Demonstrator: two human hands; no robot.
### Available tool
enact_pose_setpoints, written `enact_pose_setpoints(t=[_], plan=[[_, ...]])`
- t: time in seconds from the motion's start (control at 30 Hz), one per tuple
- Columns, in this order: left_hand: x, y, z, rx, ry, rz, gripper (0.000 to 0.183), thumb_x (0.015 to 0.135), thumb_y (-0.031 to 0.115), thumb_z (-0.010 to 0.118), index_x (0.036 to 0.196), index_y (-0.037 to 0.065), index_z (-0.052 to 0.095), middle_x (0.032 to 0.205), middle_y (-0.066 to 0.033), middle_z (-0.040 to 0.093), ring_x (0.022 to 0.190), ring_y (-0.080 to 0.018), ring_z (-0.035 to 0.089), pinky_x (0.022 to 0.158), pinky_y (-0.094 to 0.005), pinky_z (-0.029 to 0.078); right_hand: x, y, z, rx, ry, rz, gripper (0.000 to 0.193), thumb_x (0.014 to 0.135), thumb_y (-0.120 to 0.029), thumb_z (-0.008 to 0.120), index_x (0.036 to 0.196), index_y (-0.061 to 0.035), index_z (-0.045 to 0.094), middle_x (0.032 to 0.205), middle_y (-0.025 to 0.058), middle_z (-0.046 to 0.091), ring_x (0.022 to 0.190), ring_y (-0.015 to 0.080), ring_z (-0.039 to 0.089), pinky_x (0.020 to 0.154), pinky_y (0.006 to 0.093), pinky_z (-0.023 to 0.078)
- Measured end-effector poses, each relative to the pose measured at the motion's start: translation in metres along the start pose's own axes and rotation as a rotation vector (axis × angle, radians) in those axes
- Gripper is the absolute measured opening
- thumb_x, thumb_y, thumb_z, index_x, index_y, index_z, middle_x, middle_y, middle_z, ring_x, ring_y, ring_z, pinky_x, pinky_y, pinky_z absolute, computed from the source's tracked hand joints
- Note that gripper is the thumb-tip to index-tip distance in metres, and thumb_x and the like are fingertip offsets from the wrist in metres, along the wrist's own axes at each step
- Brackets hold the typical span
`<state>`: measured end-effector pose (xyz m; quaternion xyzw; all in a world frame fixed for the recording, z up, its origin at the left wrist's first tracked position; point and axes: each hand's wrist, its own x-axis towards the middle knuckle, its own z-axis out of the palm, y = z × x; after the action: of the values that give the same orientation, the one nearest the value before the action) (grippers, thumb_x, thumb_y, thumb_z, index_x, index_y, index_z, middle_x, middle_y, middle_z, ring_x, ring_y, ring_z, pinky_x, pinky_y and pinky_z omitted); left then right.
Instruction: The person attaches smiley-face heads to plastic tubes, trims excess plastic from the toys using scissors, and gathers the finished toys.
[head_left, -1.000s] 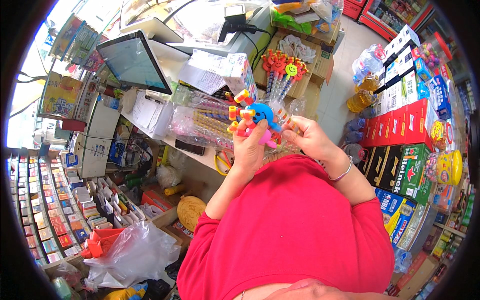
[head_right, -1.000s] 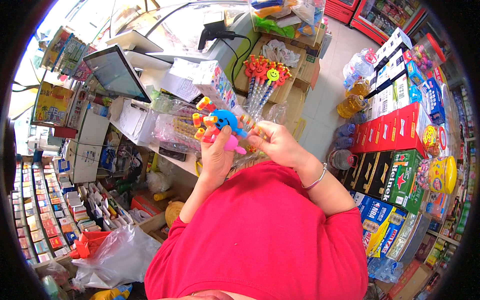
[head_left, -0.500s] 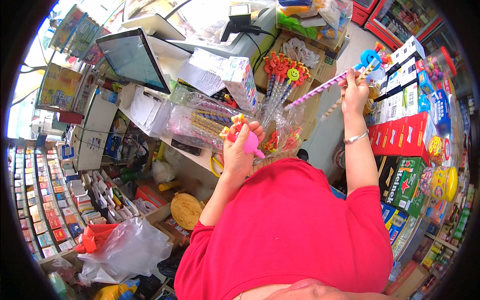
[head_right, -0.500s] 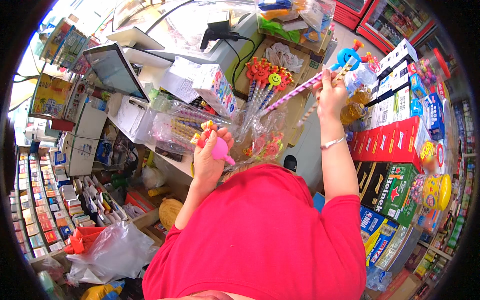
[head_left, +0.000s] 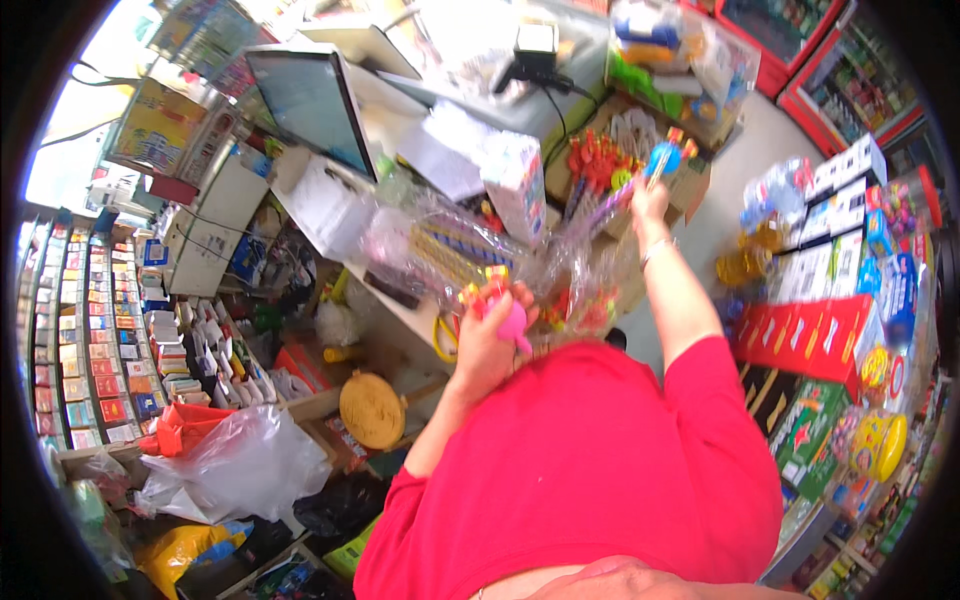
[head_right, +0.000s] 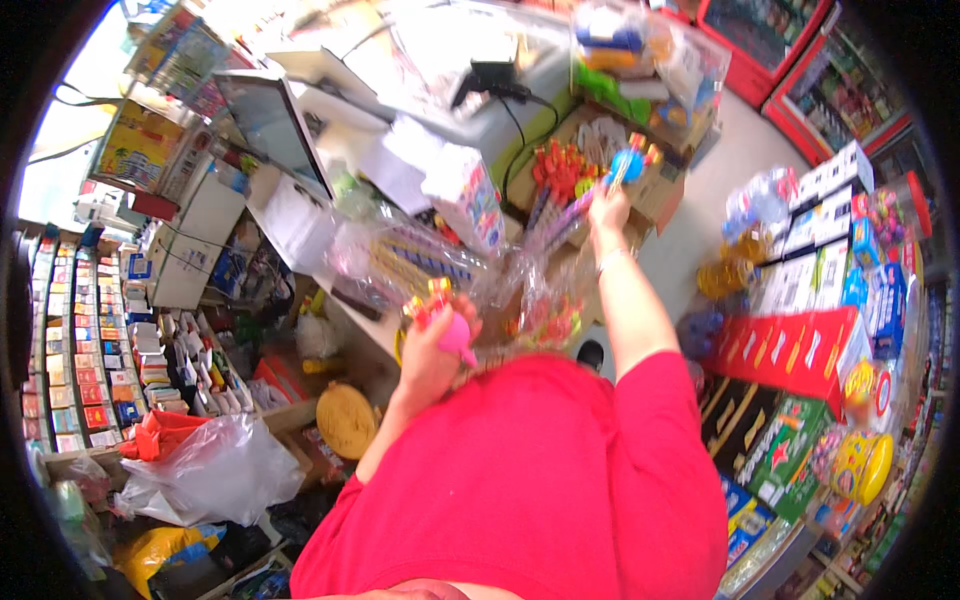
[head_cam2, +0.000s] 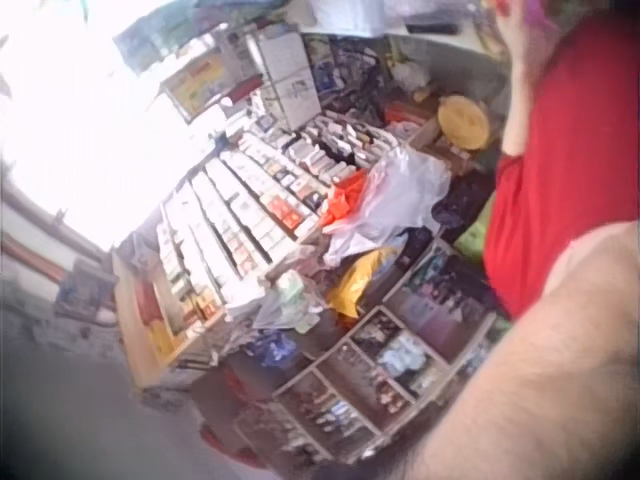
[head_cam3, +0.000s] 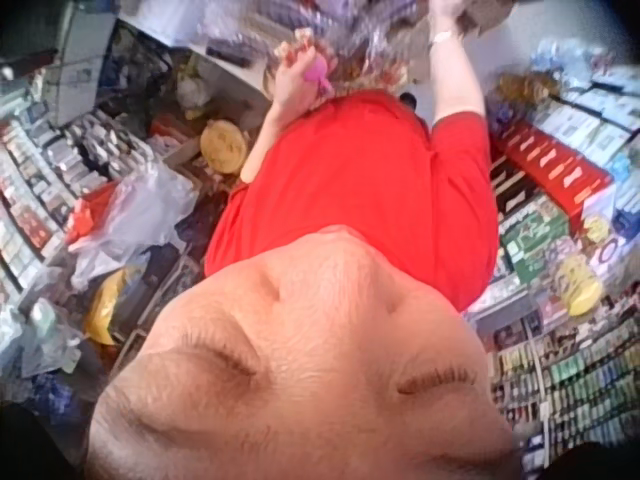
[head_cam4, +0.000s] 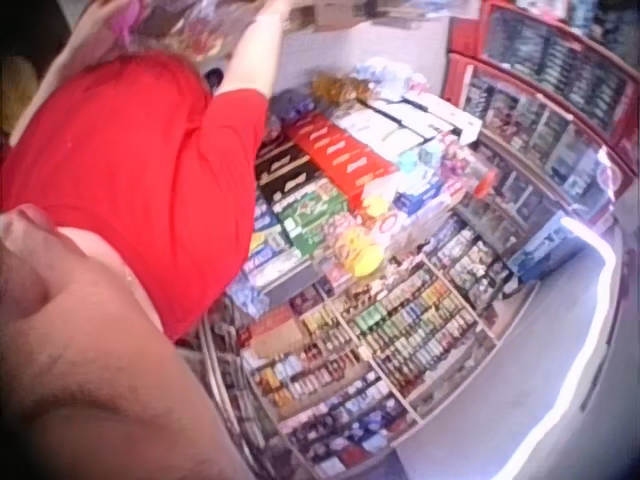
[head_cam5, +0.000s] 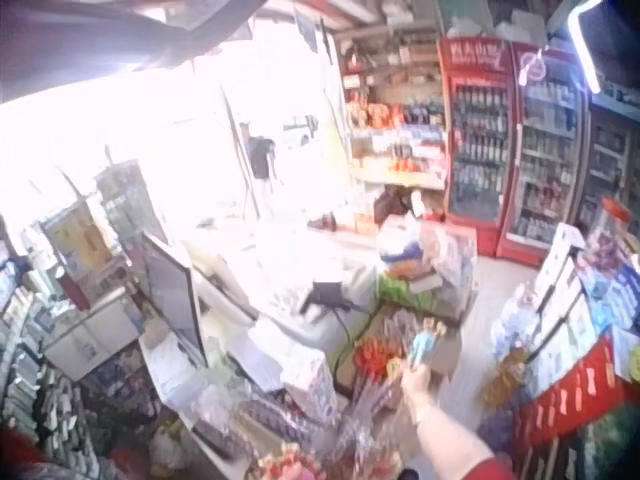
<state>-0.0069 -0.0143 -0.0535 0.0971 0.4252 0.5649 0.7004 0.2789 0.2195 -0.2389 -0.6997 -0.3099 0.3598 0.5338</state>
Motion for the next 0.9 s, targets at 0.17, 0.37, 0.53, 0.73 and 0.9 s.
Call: enact_pose_setpoints(t=[0.17, 0.37, 0.53, 0.73, 0.9], plan=[[0.007, -0.004, -0.019, -0.077, -0.040, 0.016, 0.026, 0.093, 0.010, 0.051, 0.118, 0.012, 0.048, 0.109, -0.0092, 0.056, 0.099, -0.0231, 0.057, 0.086, -0.0414, 0.049, -0.032, -0.011, 0.050, -0.040, -0.167, -0.010, 0.012, 0.085, -0.017, 0.063, 0.089, -0.0067, 0.060, 0.068, 0.0021, 0.059, 0.056, 0.0138, 0.059, 0.050, 0.0317, 0.047], [0.009, 0.000, -0.009, -0.123, -0.081, 0.006, 0.025, 0.090, 0.012, 0.056, 0.114, 0.007, 0.051, 0.108, -0.0110, 0.059, 0.096, -0.0235, 0.059, 0.085, -0.0394, 0.050, -0.034, -0.012, 0.040, 0.005, -0.345, 0.249, 0.010, 0.084, -0.015, 0.061, 0.088, -0.0070, 0.055, 0.065, 0.0039, 0.060, 0.045, 0.0139, 0.056, 0.035, 0.0274, 0.032], [0.015, 0.010, -0.005, -0.183, -0.138, 0.034, 0.024, 0.090, 0.011, 0.056, 0.112, 0.002, 0.052, 0.106, -0.0113, 0.059, 0.094, -0.0228, 0.059, 0.084, -0.0372, 0.050, -0.046, -0.020, 0.012, 0.011, -0.431, 0.234, 0.015, 0.087, -0.020, 0.059, 0.094, -0.0068, 0.057, 0.070, 0.0052, 0.063, 0.048, 0.0102, 0.053, 0.039, 0.0238, 0.034], [0.037, 0.036, 0.013, -0.254, -0.420, 0.102, 0.027, 0.087, 0.007, 0.056, 0.113, 0.002, 0.052, 0.096, -0.0074, 0.058, 0.092, -0.0202, 0.057, 0.079, -0.0325, 0.049, -0.093, -0.054, -0.025, 0.123, -0.469, -0.142, 0.030, 0.095, -0.034, 0.049, 0.109, -0.0072, 0.054, 0.070, -0.0001, 0.058, 0.052, 0.0031, 0.045, 0.046, 0.0177, 0.035], [0.031, 0.059, 0.057, -0.235, -0.499, 0.108, 0.040, 0.077, -0.003, 0.056, 0.115, 0.008, 0.049, 0.098, -0.0030, 0.053, 0.094, -0.0192, 0.055, 0.078, -0.0341, 0.046, -0.189, -0.120, -0.063, 0.069, -0.530, -0.365, 0.027, 0.094, -0.024, 0.054, 0.109, -0.0031, 0.061, 0.074, -0.0027, 0.054, 0.066, 0.0054, 0.049, 0.062, 0.0191, 0.041]])
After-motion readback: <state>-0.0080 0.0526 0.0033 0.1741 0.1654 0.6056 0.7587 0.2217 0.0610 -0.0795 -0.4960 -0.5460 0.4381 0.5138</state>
